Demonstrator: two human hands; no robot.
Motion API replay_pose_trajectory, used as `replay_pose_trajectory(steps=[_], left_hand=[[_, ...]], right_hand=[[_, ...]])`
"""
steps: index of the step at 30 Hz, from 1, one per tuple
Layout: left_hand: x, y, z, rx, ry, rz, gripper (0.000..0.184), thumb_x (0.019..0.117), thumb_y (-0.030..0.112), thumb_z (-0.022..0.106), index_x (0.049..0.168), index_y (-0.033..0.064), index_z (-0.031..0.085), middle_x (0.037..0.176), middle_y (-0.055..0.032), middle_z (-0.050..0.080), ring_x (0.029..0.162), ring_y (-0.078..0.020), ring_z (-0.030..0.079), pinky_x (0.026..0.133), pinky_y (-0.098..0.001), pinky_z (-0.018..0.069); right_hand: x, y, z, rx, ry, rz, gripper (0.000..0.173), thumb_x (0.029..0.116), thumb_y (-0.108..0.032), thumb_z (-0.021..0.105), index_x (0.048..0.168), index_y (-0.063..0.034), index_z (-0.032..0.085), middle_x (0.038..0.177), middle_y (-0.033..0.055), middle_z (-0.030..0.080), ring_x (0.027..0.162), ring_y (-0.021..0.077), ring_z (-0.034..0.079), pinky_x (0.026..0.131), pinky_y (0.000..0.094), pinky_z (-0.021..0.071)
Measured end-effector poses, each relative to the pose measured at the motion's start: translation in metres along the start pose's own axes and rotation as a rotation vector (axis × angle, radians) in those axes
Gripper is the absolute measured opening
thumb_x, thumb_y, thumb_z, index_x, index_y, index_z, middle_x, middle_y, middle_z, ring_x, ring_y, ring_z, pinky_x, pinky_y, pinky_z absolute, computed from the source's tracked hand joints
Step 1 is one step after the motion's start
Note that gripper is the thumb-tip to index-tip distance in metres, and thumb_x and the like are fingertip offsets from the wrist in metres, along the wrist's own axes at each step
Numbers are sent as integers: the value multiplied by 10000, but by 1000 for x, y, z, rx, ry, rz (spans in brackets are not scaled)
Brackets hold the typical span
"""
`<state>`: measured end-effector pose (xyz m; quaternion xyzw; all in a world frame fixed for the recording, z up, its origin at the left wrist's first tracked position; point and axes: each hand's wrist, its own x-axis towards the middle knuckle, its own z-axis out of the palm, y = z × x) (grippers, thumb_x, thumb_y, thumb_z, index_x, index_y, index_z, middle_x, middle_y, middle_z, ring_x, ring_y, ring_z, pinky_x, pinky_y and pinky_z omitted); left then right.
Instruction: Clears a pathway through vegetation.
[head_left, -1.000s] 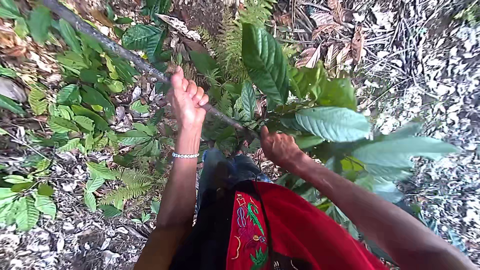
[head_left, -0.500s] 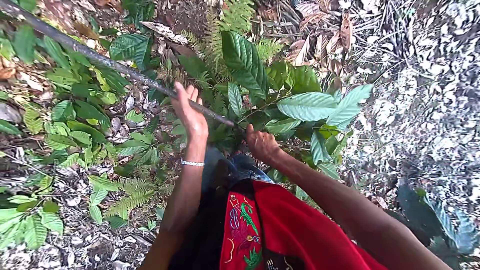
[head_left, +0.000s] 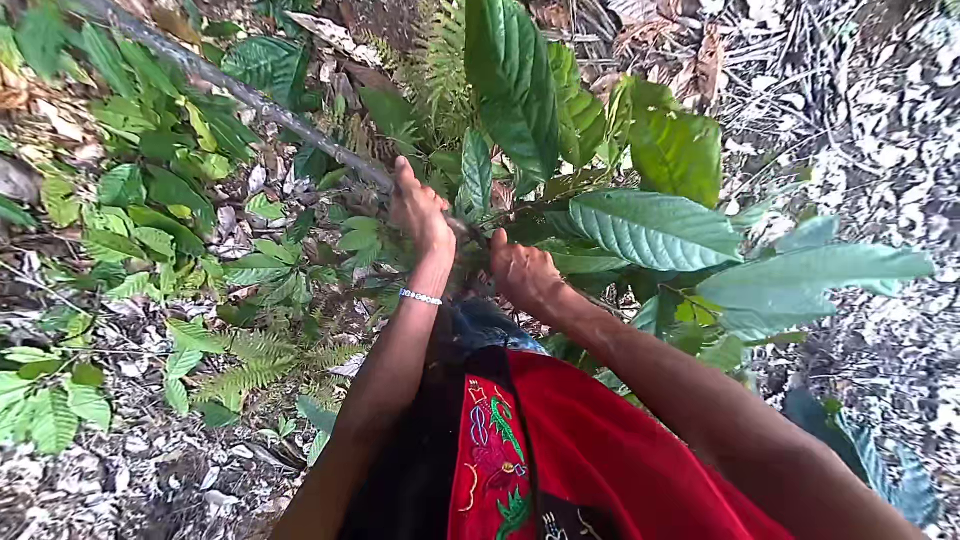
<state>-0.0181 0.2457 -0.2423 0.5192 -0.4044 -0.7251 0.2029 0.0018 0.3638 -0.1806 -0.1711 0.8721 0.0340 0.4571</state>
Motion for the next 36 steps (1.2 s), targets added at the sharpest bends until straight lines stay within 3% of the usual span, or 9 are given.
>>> replay_pose_trajectory(steps=[4, 10, 14, 18, 24, 28, 30, 33, 36], left_hand=[[6, -2, -5, -9, 15, 17, 346, 1112, 255, 427, 775, 179, 405, 522, 76, 298, 407, -63, 341, 438, -221, 391], [10, -10, -7, -10, 45, 69, 376, 1104, 223, 442, 732, 174, 406, 508, 70, 312, 393, -66, 348, 418, -221, 393], [17, -6, -5, -20, 77, 61, 391, 1103, 224, 443, 717, 170, 408, 499, 62, 322, 378, -69, 352, 397, -227, 391], [14, -2, -4, -21, 80, 49, 333, 1094, 228, 465, 772, 147, 447, 518, 63, 340, 391, -58, 361, 401, -219, 391], [2, 4, -12, -16, 36, 51, 333, 1093, 214, 460, 765, 156, 442, 514, 71, 336, 392, -56, 357, 408, -211, 389], [6, 11, -14, -42, 22, 90, 376, 1099, 226, 431, 728, 170, 421, 494, 72, 322, 379, -58, 343, 401, -224, 387], [9, 11, -15, -42, 15, 109, 402, 1100, 224, 432, 702, 182, 402, 485, 74, 318, 372, -60, 344, 393, -228, 386], [9, 5, -13, -46, 18, 108, 379, 1099, 210, 437, 723, 175, 410, 491, 72, 321, 370, -62, 351, 392, -230, 402], [9, 3, -12, -27, 6, 94, 341, 1103, 217, 426, 766, 170, 422, 511, 75, 332, 382, -59, 366, 403, -226, 413]], right_hand=[[15, -7, 2, -28, -16, -15, 313, 1074, -70, 411, 1375, 13, 420, 1094, 282, 677, 1037, 473, 698, 811, 606, 559], [21, -12, 3, -39, -21, -20, 332, 1078, -85, 401, 1397, 7, 410, 1120, 280, 675, 1059, 468, 693, 830, 599, 556], [19, -13, 0, -3, -13, -27, 356, 1086, -187, 384, 1392, -8, 417, 1123, 270, 678, 1054, 461, 695, 829, 613, 552], [9, -14, -3, -4, -7, -5, 350, 1075, -146, 408, 1397, -8, 413, 1114, 273, 682, 1044, 471, 697, 827, 620, 554], [31, 11, 9, -20, -157, 19, 492, 1021, -90, 535, 1458, 88, 395, 1376, 324, 552, 1181, 508, 618, 895, 682, 511], [36, 38, 11, 194, -71, 26, 491, 1097, -243, 435, 1488, 46, 369, 1271, 339, 614, 1159, 500, 640, 925, 669, 514], [34, 59, -6, 322, -36, 44, 468, 1105, -298, 424, 1425, 42, 467, 1235, 328, 630, 1134, 472, 649, 947, 651, 500], [3, 97, -16, 383, 23, 31, 411, 1114, -296, 409, 1319, 36, 538, 1062, 281, 642, 914, 415, 665, 811, 600, 517], [-34, 122, 8, 326, 99, 0, 393, 1125, -291, 390, 1262, 46, 537, 950, 258, 649, 871, 418, 674, 786, 600, 527]])
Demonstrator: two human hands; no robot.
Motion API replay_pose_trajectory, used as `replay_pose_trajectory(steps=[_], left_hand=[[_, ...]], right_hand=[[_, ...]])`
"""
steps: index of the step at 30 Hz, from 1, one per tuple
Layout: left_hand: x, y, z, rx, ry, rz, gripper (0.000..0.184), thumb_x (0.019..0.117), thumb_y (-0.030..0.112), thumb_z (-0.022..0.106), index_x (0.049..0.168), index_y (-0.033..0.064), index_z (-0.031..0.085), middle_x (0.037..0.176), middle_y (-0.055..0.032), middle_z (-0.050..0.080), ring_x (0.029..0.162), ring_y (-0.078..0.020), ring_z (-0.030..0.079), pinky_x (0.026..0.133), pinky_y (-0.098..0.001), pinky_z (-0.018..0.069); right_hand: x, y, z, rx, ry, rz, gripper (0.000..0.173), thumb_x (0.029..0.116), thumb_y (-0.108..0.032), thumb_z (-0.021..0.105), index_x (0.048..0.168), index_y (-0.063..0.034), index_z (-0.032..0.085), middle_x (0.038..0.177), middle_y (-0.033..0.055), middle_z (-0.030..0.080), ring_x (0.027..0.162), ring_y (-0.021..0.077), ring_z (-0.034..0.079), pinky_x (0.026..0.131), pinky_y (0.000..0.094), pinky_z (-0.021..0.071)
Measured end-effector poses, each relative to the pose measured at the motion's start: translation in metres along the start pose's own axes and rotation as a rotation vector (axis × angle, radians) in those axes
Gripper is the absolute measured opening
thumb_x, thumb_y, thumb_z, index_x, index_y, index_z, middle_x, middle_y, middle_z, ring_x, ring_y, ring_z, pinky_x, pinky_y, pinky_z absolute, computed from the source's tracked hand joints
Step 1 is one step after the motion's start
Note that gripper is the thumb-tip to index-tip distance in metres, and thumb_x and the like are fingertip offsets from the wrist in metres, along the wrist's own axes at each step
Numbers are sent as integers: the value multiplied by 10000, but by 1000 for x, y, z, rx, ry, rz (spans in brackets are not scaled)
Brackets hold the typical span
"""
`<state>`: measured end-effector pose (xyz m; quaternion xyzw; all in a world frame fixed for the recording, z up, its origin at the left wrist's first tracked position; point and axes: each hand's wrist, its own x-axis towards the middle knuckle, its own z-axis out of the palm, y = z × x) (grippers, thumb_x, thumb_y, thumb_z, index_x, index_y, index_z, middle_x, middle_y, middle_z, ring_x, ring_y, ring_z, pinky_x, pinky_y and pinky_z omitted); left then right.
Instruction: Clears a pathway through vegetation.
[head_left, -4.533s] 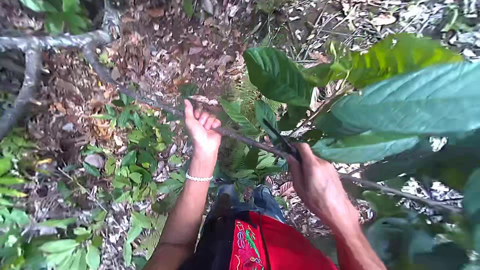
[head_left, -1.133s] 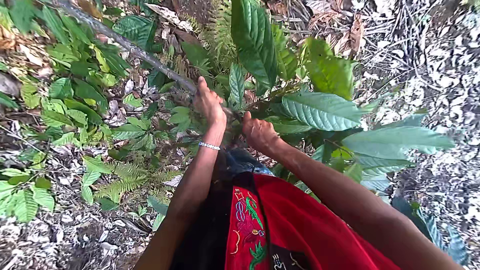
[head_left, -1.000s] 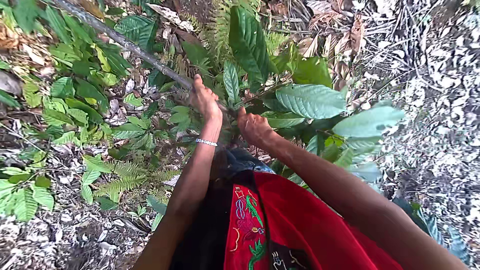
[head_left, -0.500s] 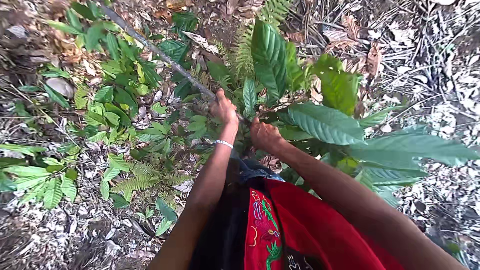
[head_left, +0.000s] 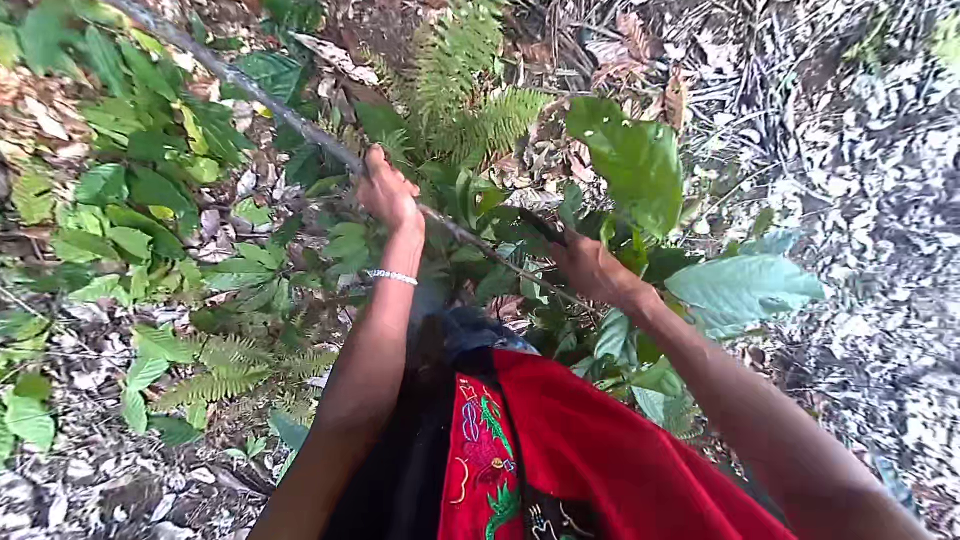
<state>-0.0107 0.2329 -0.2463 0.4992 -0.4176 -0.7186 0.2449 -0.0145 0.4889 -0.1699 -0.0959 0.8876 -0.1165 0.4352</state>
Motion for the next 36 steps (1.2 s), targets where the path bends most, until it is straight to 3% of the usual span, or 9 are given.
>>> replay_pose_trajectory(steps=[9, 11, 13, 15, 19, 22, 24, 26, 36], left_hand=[[-15, 22, 9, -55, -43, -5, 365, 1114, 229, 408, 752, 182, 391, 495, 72, 295, 378, -68, 334, 408, -221, 392], [-20, 29, 5, 8, -71, 71, 307, 1114, 247, 431, 823, 148, 442, 542, 59, 377, 436, -70, 431, 477, -226, 468], [-29, 28, -8, 155, -113, 209, 247, 1092, 288, 487, 1124, 45, 520, 816, -14, 554, 714, -106, 591, 712, -279, 540], [-51, 13, -27, 291, -167, 202, 589, 1048, 388, 530, 1448, -26, 406, 1270, -155, 595, 1117, -194, 599, 965, -360, 505], [-119, -52, -25, 233, -325, -174, 707, 1003, 424, 617, 1498, 12, 326, 1393, -184, 531, 1240, -248, 556, 1021, -426, 498], [-138, -72, 3, 85, -266, -452, 400, 1064, 395, 531, 1251, 41, 540, 1086, -96, 601, 986, -173, 606, 912, -351, 517], [-131, -80, 20, 64, -188, -488, 328, 1097, 411, 434, 885, 162, 456, 688, 31, 414, 582, -98, 456, 626, -271, 480], [-125, -89, 24, 51, -206, -450, 443, 1115, 407, 372, 722, 203, 360, 525, 64, 302, 437, -92, 355, 503, -279, 439], [-117, -101, 25, -77, -327, -373, 526, 1126, 359, 339, 624, 203, 322, 445, 72, 284, 363, -76, 323, 406, -256, 378]], right_hand=[[-30, 37, 77, -216, -17, 218, 388, 1099, -176, 425, 1430, 25, 402, 1054, 305, 675, 1005, 500, 693, 836, 641, 552], [-30, 34, 85, -191, 6, 216, 377, 1097, -145, 422, 1424, 40, 390, 1077, 306, 671, 1000, 491, 700, 838, 625, 560], [-32, 33, 89, -164, 50, 201, 369, 1092, -117, 427, 1418, 53, 393, 1099, 320, 663, 986, 506, 698, 824, 631, 562], [-32, 32, 91, -181, 65, 202, 373, 1071, -89, 450, 1413, 44, 381, 1078, 317, 664, 966, 510, 701, 795, 633, 565], [-21, 30, 94, -248, 67, 222, 387, 1053, -67, 443, 1424, 24, 378, 1069, 317, 674, 971, 517, 702, 787, 635, 565], [-21, 34, 97, -255, 74, 214, 354, 1071, -81, 413, 1407, 30, 392, 1057, 312, 677, 958, 515, 706, 773, 630, 565], [-24, 36, 93, -210, 65, 212, 349, 1076, -79, 423, 1408, 26, 388, 1035, 314, 678, 947, 523, 703, 762, 642, 561], [-23, 40, 86, -195, 33, 221, 355, 1095, -145, 371, 1415, 7, 389, 1046, 301, 682, 975, 505, 705, 789, 637, 559], [-46, 48, 64, -246, 126, 63, 338, 1101, -181, 439, 1351, 38, 501, 1009, 296, 688, 944, 493, 705, 793, 638, 560]])
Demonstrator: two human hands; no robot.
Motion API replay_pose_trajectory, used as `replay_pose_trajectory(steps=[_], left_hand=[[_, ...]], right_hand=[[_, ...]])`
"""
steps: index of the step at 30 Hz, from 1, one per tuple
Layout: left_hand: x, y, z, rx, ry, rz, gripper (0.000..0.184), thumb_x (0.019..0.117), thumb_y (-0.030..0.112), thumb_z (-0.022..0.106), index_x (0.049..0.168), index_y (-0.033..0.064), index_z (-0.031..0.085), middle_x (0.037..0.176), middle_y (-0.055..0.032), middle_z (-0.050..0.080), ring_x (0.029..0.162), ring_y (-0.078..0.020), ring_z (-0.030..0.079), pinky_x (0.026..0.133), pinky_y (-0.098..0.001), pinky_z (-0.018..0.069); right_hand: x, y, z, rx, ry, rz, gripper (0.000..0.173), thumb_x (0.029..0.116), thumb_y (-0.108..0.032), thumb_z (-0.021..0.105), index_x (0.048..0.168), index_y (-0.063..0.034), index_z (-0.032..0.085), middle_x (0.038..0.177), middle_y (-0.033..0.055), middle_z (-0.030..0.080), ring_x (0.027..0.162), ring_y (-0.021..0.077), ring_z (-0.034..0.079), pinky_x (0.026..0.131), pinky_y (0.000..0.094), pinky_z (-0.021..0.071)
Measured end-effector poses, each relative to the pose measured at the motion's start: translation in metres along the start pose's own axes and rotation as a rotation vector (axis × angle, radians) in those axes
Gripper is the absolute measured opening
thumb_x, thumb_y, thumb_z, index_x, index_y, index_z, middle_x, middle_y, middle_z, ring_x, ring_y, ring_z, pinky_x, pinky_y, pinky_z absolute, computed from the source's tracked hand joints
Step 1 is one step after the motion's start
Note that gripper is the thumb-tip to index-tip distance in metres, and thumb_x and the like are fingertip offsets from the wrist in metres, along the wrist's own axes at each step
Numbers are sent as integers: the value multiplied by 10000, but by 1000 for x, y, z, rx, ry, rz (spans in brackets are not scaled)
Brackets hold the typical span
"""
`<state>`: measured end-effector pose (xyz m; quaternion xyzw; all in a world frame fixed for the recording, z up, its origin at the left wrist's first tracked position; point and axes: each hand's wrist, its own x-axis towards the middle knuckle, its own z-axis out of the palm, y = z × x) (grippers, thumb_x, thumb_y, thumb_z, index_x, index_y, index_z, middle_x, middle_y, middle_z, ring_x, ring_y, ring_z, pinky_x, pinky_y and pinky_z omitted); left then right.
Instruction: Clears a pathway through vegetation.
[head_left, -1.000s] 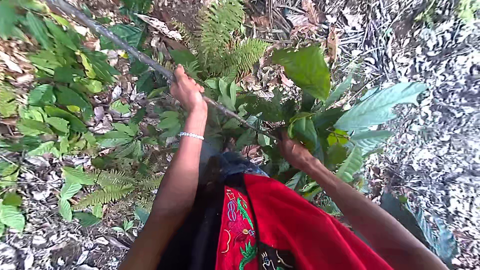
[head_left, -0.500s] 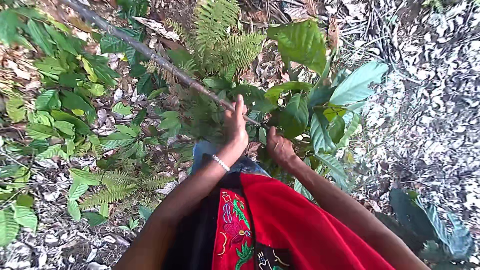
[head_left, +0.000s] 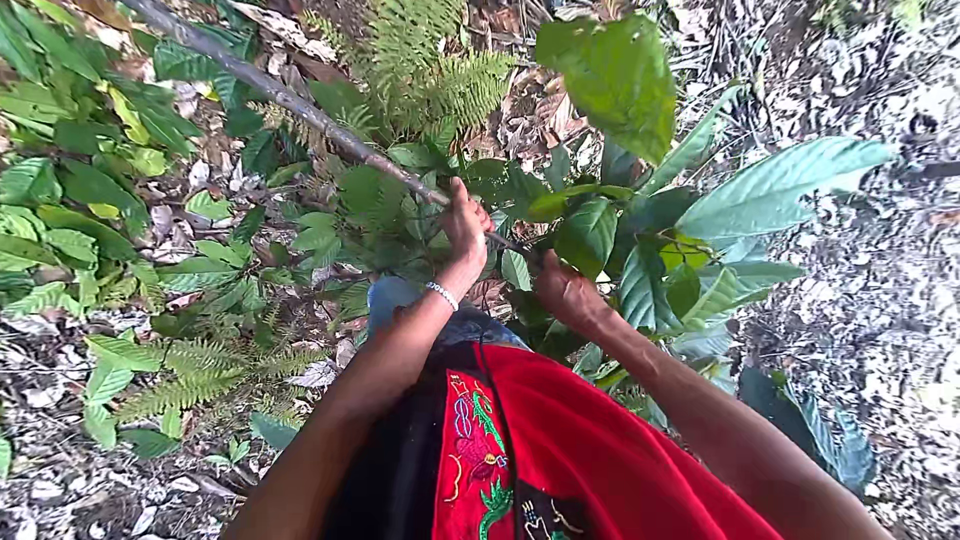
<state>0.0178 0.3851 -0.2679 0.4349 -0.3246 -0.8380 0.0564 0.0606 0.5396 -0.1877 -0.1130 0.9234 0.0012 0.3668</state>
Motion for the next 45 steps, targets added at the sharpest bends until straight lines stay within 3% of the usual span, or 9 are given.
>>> replay_pose_trajectory(steps=[9, 15, 18, 22, 26, 30, 34, 39, 45], left_hand=[[0, -5, -4, -8, -6, -24, 507, 1129, 359, 316, 647, 201, 338, 459, 76, 294, 376, -67, 333, 412, -239, 370], [-12, 8, -26, 111, 60, -28, 492, 1120, 371, 366, 664, 186, 357, 477, 72, 301, 381, -64, 323, 414, -228, 349], [-52, 50, -44, 255, -22, -146, 443, 1108, 427, 384, 747, 172, 396, 547, 50, 314, 426, -76, 327, 457, -214, 356], [-45, 42, -54, 287, 18, -119, 467, 1098, 469, 388, 729, 182, 395, 537, 60, 323, 414, -69, 331, 444, -212, 355], [-47, 43, -62, 198, -81, -109, 479, 1099, 459, 392, 722, 165, 395, 519, 40, 320, 403, -85, 332, 430, -225, 362], [-35, 38, -54, 107, -49, -81, 496, 1120, 374, 365, 669, 166, 356, 487, 47, 290, 389, -79, 306, 424, -224, 338], [9, -3, -37, 31, 22, -12, 527, 1127, 338, 337, 617, 203, 331, 447, 73, 301, 374, -78, 342, 422, -256, 380], [12, -9, -30, 69, 14, -29, 510, 1128, 345, 323, 638, 202, 344, 463, 72, 315, 396, -84, 367, 456, -269, 415], [14, -7, -23, 74, -10, -1, 528, 1132, 352, 294, 623, 213, 326, 453, 77, 298, 391, -82, 365, 461, -273, 419]], right_hand=[[4, -7, -10, -72, -152, 100, 340, 1109, -195, 413, 1350, 38, 467, 999, 293, 684, 991, 489, 699, 821, 631, 553], [48, -37, -7, -161, -357, 98, 409, 1042, -88, 494, 1432, 4, 414, 1220, 322, 634, 1126, 526, 644, 868, 685, 521], [58, -55, -9, -212, -411, 50, 435, 1041, -56, 498, 1459, 9, 395, 1241, 328, 626, 1145, 525, 640, 881, 676, 523], [69, -69, -3, -264, -450, 15, 431, 1035, -31, 498, 1452, 7, 400, 1272, 302, 624, 1167, 500, 641, 892, 653, 530], [80, -18, 11, -287, -504, 26, 404, 1012, -50, 565, 1394, 69, 505, 1337, 316, 591, 1175, 519, 617, 896, 707, 502], [91, 50, 12, -68, -443, 186, 627, 939, -156, 718, 1459, 16, 412, 1247, 358, 613, 1151, 558, 614, 909, 745, 485], [76, 78, -10, 89, -248, 162, 404, 1099, -244, 455, 1372, 52, 487, 1134, 344, 658, 1077, 530, 658, 904, 706, 499], [-8, 80, -32, -9, -37, -163, 344, 1071, -288, 486, 1205, 12, 588, 698, 194, 638, 634, 430, 674, 578, 621, 531], [-18, 100, -21, -130, -102, -221, 330, 1068, -308, 517, 1146, -5, 621, 711, 199, 659, 665, 445, 691, 587, 620, 532]])
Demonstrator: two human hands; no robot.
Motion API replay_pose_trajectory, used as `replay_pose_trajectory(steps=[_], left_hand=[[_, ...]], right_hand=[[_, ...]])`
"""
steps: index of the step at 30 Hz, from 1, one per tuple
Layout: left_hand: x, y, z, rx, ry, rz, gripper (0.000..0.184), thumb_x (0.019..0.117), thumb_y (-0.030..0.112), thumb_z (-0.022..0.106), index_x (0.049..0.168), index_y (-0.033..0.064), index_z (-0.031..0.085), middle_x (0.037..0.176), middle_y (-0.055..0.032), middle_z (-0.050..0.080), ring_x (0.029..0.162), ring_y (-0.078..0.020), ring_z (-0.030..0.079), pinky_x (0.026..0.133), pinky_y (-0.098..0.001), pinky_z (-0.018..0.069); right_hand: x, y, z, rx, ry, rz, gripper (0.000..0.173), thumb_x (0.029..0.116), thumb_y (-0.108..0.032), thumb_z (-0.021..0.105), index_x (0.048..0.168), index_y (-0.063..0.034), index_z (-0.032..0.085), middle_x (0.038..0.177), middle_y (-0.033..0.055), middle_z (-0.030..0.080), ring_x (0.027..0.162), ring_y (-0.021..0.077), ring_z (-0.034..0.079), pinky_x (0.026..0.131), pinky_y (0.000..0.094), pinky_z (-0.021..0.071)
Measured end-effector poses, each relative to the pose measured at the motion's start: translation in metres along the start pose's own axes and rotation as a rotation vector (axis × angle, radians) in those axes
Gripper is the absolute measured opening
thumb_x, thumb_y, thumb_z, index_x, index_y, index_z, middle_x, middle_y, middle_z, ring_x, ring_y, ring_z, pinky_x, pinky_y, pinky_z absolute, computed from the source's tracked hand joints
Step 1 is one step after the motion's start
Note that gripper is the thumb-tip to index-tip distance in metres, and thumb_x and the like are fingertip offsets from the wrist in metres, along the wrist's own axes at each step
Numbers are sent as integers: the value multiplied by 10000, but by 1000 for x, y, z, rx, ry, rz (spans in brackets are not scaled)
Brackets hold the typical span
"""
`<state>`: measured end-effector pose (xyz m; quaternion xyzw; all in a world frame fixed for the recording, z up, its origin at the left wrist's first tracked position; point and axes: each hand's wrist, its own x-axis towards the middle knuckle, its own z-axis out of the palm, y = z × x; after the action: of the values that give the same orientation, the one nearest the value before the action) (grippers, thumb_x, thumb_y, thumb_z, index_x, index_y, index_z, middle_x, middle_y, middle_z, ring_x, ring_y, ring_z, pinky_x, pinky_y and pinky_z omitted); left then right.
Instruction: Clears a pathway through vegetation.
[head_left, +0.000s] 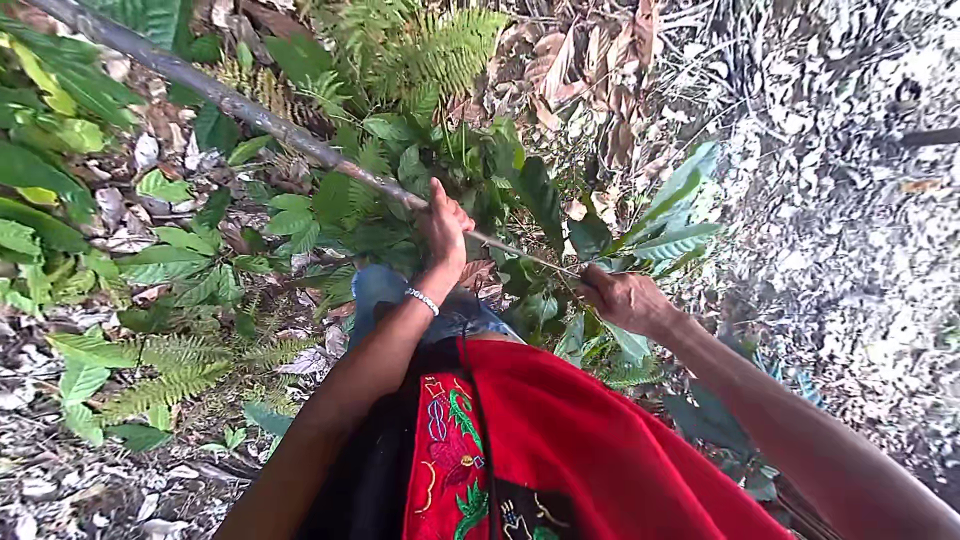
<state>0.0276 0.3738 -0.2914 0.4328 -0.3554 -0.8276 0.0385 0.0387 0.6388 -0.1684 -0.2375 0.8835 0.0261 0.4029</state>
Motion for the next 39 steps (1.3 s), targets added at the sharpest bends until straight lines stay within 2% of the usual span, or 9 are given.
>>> replay_pose_trajectory(steps=[7, 15, 17, 19, 21, 24, 27, 31, 39], left_hand=[[-6, 1, 0, -28, -19, 13, 520, 1131, 349, 305, 630, 211, 324, 452, 77, 292, 386, -80, 352, 443, -264, 399], [-9, 0, -1, -56, -28, 20, 527, 1130, 357, 306, 621, 219, 321, 447, 81, 288, 382, -72, 337, 433, -253, 371], [-15, -2, -2, -32, -37, 110, 509, 1134, 308, 302, 635, 213, 334, 453, 88, 299, 383, -58, 346, 428, -243, 372], [-45, 31, 3, 150, -55, 163, 477, 1137, 197, 265, 672, 154, 360, 497, 69, 321, 413, -37, 364, 452, -209, 391], [-97, 104, 14, 329, -79, -231, 397, 1142, 236, 280, 783, 121, 405, 603, 30, 348, 499, -66, 385, 572, -193, 424], [-104, 105, 4, 158, -167, -176, 359, 1129, 253, 354, 793, 143, 413, 589, 55, 352, 468, -45, 356, 508, -177, 379], [-107, 123, 16, 225, -98, -268, 368, 1134, 231, 321, 797, 122, 417, 603, 35, 356, 492, -57, 383, 553, -178, 413], [-27, 20, 9, -76, -90, 88, 495, 1133, 281, 306, 646, 201, 341, 455, 88, 302, 383, -53, 343, 428, -237, 375], [-17, 12, 16, -49, -43, -5, 526, 1134, 322, 297, 620, 214, 313, 434, 79, 276, 363, -72, 335, 424, -255, 395]], right_hand=[[40, 5, 1, -183, -176, -103, 328, 1093, -326, 473, 1192, -42, 603, 789, 214, 674, 758, 462, 698, 657, 617, 532], [50, -28, 0, -189, -354, 118, 314, 1113, -226, 412, 1338, -43, 533, 984, 292, 689, 963, 516, 688, 799, 656, 524], [56, -45, 5, -167, -373, 194, 323, 1112, -187, 400, 1386, -49, 502, 1056, 308, 682, 1022, 527, 674, 820, 663, 521], [62, -56, 7, -146, -370, 241, 327, 1094, -113, 408, 1402, -33, 482, 1097, 319, 673, 1049, 535, 665, 827, 669, 518], [65, -59, 16, -149, -382, 301, 325, 1064, -53, 450, 1384, -13, 491, 1123, 313, 673, 1055, 528, 670, 818, 665, 530], [61, -43, 22, -143, -382, 363, 370, 1022, -43, 535, 1389, -14, 509, 1163, 310, 667, 1090, 518, 658, 847, 673, 524], [36, -53, 20, -124, -301, 220, 332, 1081, -97, 443, 1399, -17, 500, 1073, 309, 678, 988, 530, 679, 793, 667, 532], [3, -71, 29, -34, -352, 157, 324, 1093, -128, 409, 1380, -7, 499, 1092, 301, 665, 978, 511, 681, 806, 648, 532], [-30, -38, 27, -14, -335, 520, 315, 1110, -177, 394, 1373, -17, 464, 1031, 283, 687, 996, 507, 688, 808, 647, 533]])
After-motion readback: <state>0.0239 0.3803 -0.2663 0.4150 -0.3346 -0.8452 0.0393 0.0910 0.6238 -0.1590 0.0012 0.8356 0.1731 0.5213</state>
